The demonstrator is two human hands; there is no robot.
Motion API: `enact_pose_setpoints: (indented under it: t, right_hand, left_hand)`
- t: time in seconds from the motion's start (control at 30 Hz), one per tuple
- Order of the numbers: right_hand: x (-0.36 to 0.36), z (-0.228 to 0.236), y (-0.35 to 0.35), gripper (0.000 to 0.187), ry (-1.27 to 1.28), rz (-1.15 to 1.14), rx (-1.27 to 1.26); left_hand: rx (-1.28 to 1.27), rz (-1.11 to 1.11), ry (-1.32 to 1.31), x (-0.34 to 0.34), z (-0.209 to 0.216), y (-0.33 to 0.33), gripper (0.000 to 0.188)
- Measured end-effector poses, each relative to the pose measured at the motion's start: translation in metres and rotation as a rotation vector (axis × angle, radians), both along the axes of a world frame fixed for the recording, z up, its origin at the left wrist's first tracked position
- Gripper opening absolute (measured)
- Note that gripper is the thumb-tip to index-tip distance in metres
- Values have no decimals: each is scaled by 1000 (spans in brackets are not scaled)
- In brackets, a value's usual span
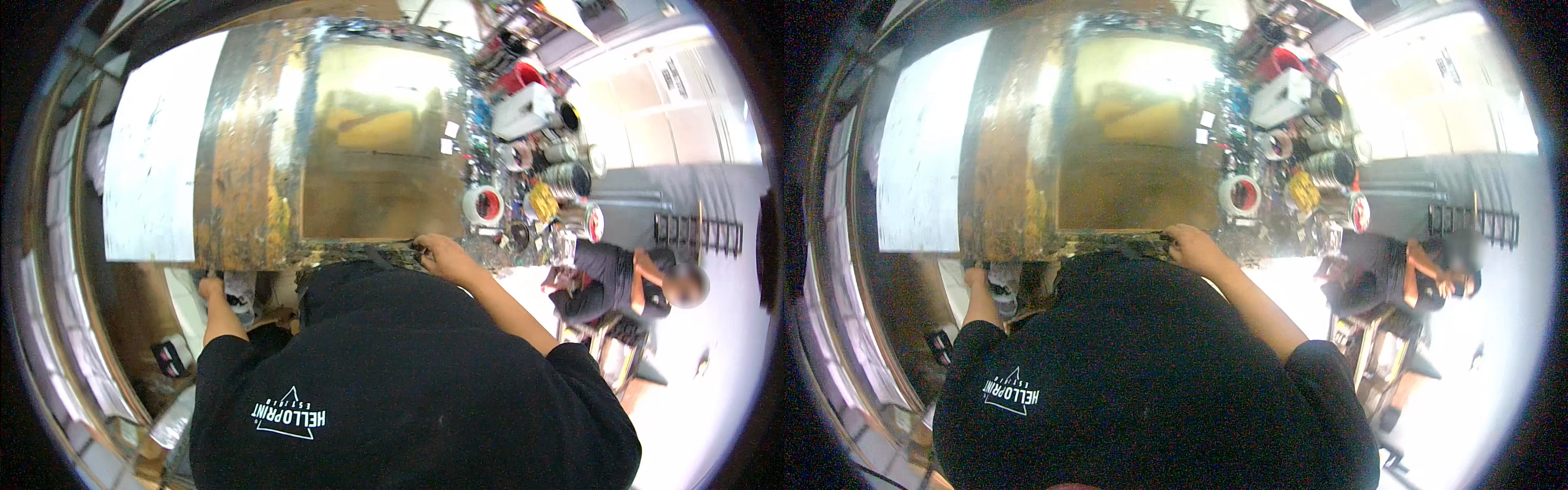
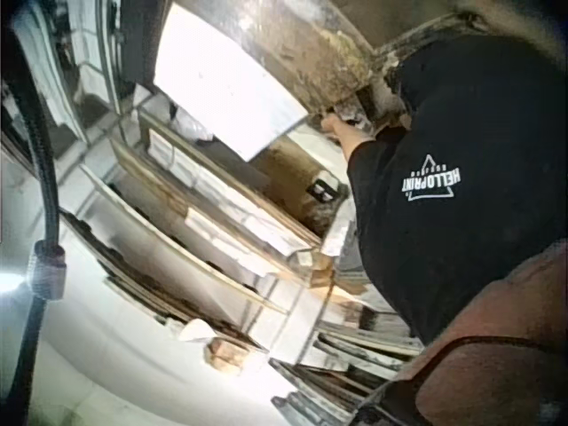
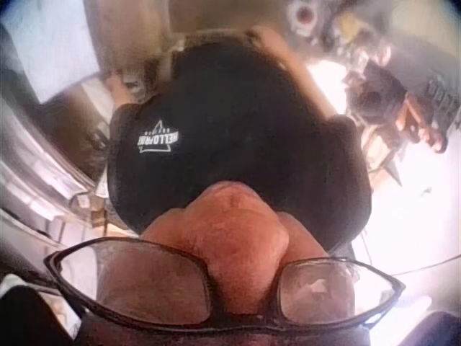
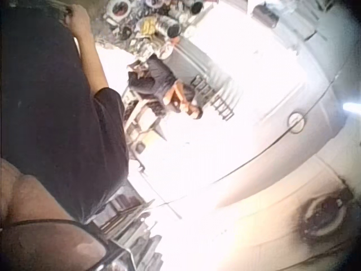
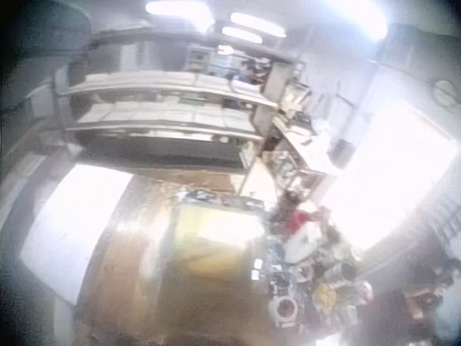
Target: The person wipes a screen printing frame, applies ink to it using a spatula, and peels a sheet of paper from a flat surface.
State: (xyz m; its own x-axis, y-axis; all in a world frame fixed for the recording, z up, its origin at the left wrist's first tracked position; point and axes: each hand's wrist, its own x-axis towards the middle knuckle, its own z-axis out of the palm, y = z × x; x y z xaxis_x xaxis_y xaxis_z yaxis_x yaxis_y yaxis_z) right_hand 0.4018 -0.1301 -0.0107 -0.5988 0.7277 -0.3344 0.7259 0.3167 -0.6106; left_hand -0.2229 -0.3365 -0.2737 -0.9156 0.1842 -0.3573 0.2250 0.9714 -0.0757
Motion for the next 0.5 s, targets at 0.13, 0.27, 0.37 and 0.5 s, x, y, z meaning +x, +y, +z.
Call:
enact_pose_setpoints:
  t: [0.13, 0.27, 0.37, 0.5]
  right_hand:
    - [27, 4, -22, 35, -24, -137, -10]
    - [52, 6, -41, 36, -30, -246, -30]
    - [63, 6, -44, 36, -60, -301, -89]
    - [78, -2, -55, 34, -71, -284, -12]
  left_hand:
    - [148, 37, 106, 14, 37, 15, 37]
    - [200, 190, 117, 42, 79, 36, 42]
    - [128, 283, 95, 31, 74, 39, 36]
    - [293, 317, -143, 40, 68, 42, 27]
